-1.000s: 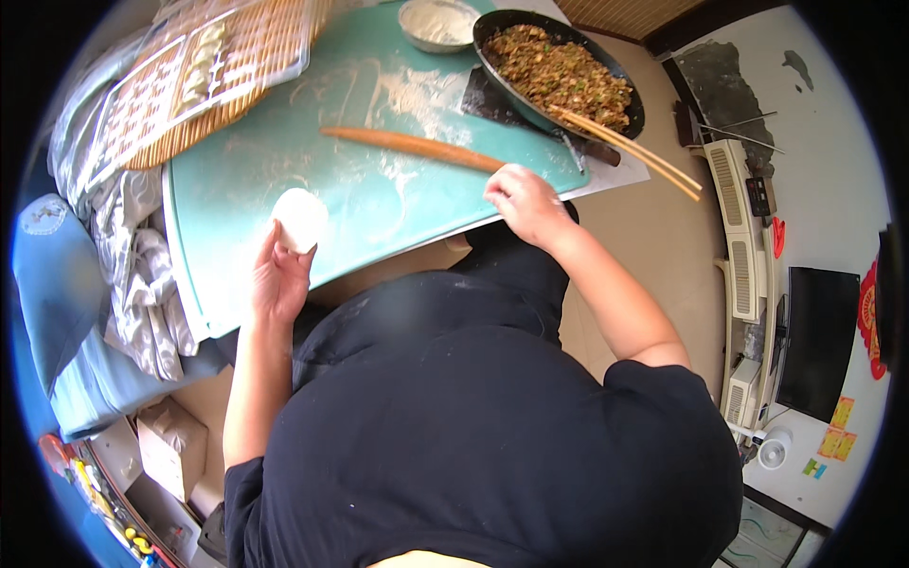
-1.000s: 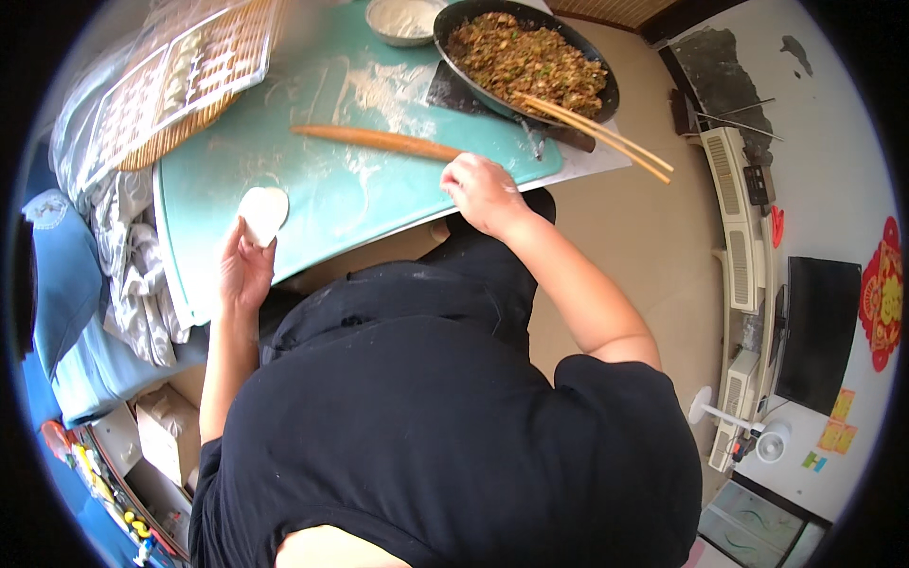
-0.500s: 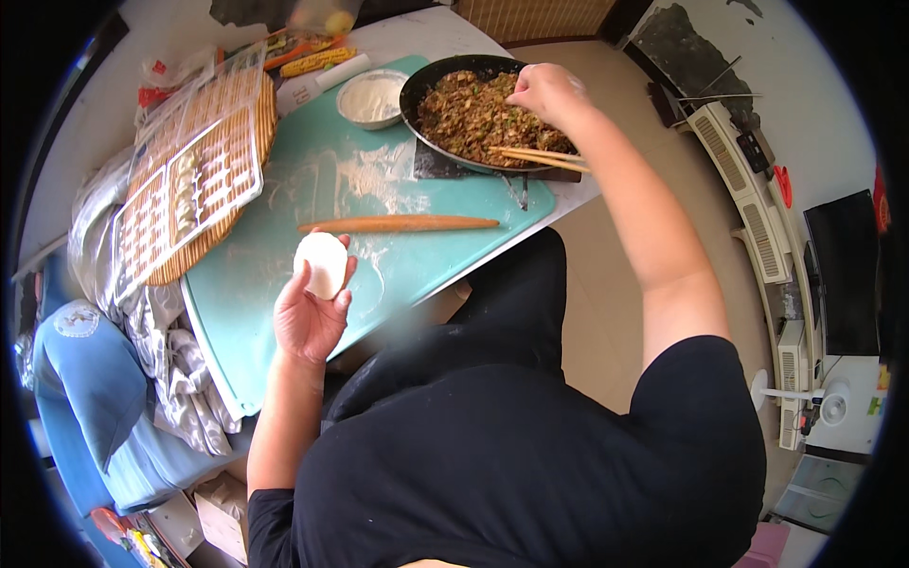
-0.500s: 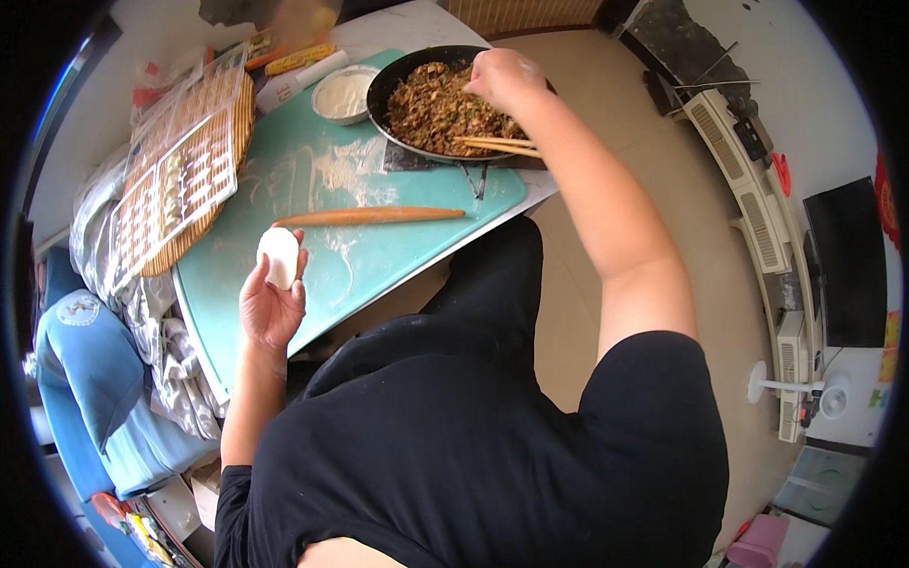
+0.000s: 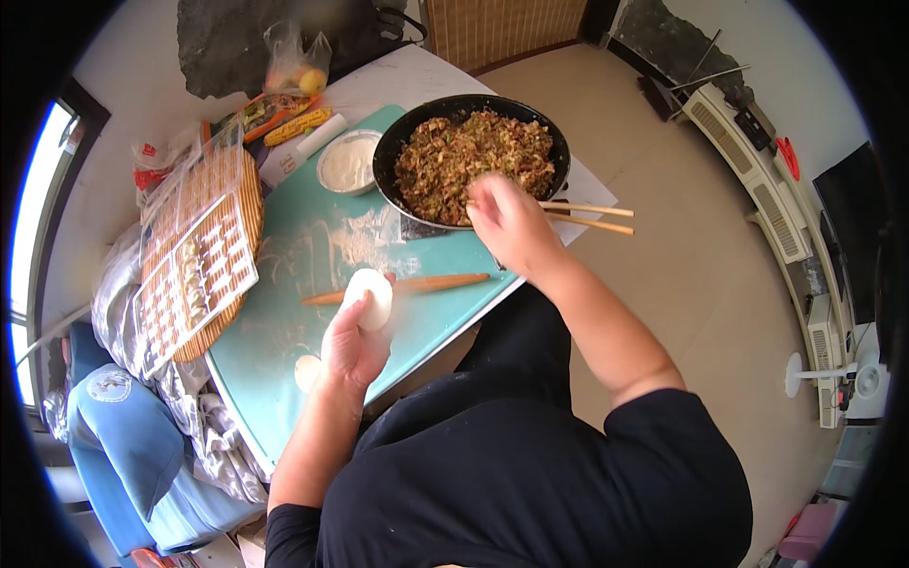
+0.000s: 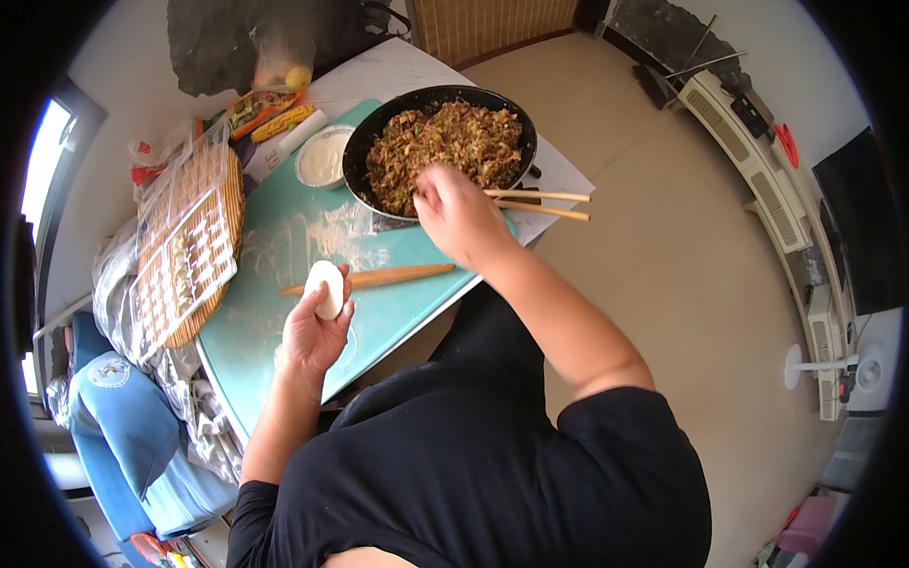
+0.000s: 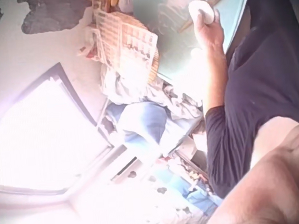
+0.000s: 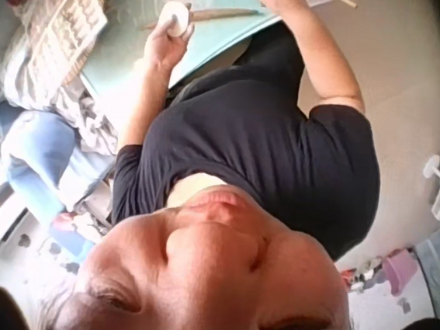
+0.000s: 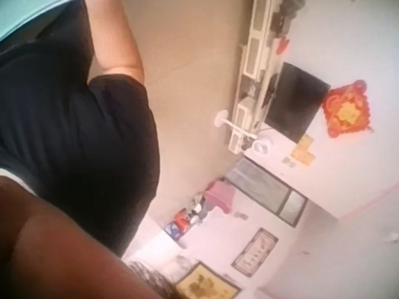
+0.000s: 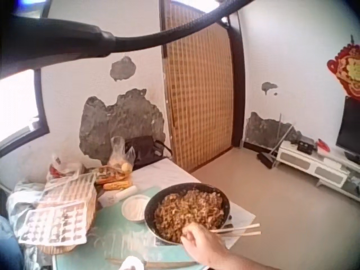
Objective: The person fills round dough wrappers with a meat and vegetable mixture using chopsticks. They then fold and pleat the edges to seal the dumplings, placing the finished units onto a bamboo mat. The process is repeated for multiple dumplings.
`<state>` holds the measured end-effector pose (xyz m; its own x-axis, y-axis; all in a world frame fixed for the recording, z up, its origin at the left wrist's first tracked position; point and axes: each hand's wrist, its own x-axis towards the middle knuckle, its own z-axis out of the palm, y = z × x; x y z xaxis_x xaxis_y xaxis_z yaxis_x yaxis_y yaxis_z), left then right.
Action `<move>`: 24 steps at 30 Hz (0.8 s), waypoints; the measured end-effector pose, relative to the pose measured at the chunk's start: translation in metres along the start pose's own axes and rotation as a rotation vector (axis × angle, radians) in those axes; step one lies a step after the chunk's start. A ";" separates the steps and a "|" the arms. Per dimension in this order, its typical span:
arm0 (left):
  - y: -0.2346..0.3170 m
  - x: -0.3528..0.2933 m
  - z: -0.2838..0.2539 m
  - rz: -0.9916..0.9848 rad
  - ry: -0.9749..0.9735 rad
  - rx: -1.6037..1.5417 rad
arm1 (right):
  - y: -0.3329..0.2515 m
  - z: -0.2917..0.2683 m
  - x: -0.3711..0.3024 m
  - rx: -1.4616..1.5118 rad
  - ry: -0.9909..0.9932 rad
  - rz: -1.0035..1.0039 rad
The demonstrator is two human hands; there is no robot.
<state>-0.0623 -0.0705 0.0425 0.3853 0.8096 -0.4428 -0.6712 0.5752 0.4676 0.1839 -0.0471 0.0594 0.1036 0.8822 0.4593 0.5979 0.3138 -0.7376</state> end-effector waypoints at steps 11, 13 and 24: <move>-0.018 0.026 0.018 -0.027 0.002 0.188 | 0.047 -0.049 -0.016 0.526 0.111 0.370; -0.020 0.032 0.021 -0.025 -0.049 0.204 | 0.048 -0.042 0.000 0.477 0.043 0.321; -0.012 0.023 -0.003 0.031 0.153 0.088 | 0.037 -0.060 0.071 0.546 0.083 0.170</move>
<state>-0.0475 -0.0591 0.0240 0.2594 0.8038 -0.5353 -0.6209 0.5634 0.5451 0.2609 0.0063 0.0939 0.2377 0.9125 0.3330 0.0731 0.3250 -0.9429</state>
